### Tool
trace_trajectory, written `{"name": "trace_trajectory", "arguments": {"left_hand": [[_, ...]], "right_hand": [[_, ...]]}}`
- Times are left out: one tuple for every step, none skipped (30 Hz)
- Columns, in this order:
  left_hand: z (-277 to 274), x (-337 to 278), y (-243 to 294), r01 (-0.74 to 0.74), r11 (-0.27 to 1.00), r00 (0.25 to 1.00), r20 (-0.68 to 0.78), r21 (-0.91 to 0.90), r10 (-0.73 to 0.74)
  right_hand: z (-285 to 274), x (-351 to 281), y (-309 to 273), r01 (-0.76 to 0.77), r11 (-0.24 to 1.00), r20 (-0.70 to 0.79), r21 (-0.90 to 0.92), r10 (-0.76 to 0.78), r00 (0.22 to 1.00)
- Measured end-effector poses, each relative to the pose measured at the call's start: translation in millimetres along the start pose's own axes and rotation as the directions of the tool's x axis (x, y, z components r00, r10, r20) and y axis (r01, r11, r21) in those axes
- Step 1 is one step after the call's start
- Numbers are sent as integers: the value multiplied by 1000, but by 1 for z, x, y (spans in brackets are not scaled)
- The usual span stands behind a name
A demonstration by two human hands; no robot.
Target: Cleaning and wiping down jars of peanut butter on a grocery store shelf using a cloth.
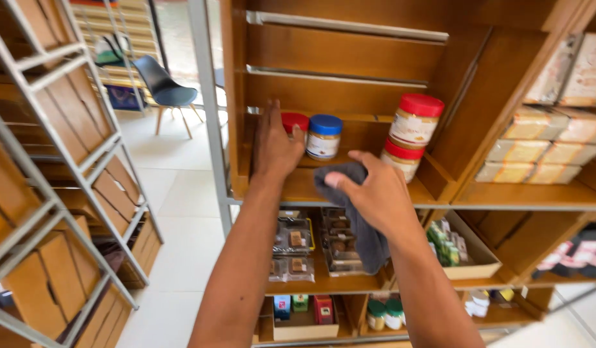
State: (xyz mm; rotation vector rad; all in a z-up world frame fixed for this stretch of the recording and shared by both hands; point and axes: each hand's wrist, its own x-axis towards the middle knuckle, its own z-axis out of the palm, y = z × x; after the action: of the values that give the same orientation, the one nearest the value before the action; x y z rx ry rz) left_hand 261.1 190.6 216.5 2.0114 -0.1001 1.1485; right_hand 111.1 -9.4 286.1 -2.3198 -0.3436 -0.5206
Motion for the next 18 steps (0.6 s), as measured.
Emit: {"name": "trace_trajectory", "arguments": {"left_hand": [[-4, 2, 4, 3, 1000, 1000, 16, -16, -3], [-7, 4, 7, -59, 998, 998, 0, -21, 59], [-10, 1, 9, -114, 993, 994, -10, -24, 113], [-10, 1, 12, -102, 994, 995, 10, -40, 103], [-11, 2, 14, -122, 992, 992, 26, -28, 123], [-12, 3, 16, -143, 990, 989, 42, -18, 143], [-15, 1, 23, -133, 991, 990, 54, -19, 134], [-18, -1, 31, -139, 990, 988, 71, -15, 140], [-22, -1, 38, -148, 989, 985, 87, -5, 148], [-20, -6, 43, -142, 990, 985, 97, -1, 142], [-17, -8, 49, -181, 983, 980, 84, -23, 182], [-15, -10, 55, -219, 975, 972, 70, -45, 222], [-12, -12, 70, -216, 976, 974, 67, -39, 219], [-9, -15, 85, -225, 969, 969, 79, -103, 234], [-6, -18, 100, -229, 960, 965, 90, -163, 246], [6, -20, 109, -223, 963, 967, 88, -154, 238], [18, -22, 119, -199, 958, 966, 122, -206, 227], [31, -25, 128, -173, 951, 963, 157, -257, 218]], "right_hand": [[-1, -15, 10, -18, 1000, -5, -13, 18, 1000], [-2, -30, 21, -2, 998, 58, 64, -1, 998], [-3, -49, 32, 0, 990, 126, 142, -18, 992], [-2, -65, 48, -24, 991, 128, 129, 7, 992], [-1, -80, 63, -63, 977, 242, 203, 12, 970], [-1, -96, 79, -112, 955, 350, 273, 9, 937], [5, -108, 101, -126, 954, 357, 271, 22, 934], [9, -121, 122, -216, 931, 446, 294, 66, 893], [15, -132, 145, -302, 900, 531, 314, 97, 842], [27, -148, 177, -312, 896, 538, 315, 102, 837], [39, -160, 210, -386, 870, 573, 308, 154, 805], [49, -171, 243, -457, 838, 608, 298, 203, 768], [52, -180, 264, -455, 839, 612, 297, 198, 765], [55, -188, 286, -509, 785, 583, 353, 241, 776], [57, -196, 309, -558, 724, 560, 407, 285, 778], [56, -199, 315, -559, 724, 569, 404, 279, 773], [54, -203, 323, -595, 570, 520, 566, 313, 794], [51, -207, 330, -592, 391, 476, 704, 359, 803]]}}
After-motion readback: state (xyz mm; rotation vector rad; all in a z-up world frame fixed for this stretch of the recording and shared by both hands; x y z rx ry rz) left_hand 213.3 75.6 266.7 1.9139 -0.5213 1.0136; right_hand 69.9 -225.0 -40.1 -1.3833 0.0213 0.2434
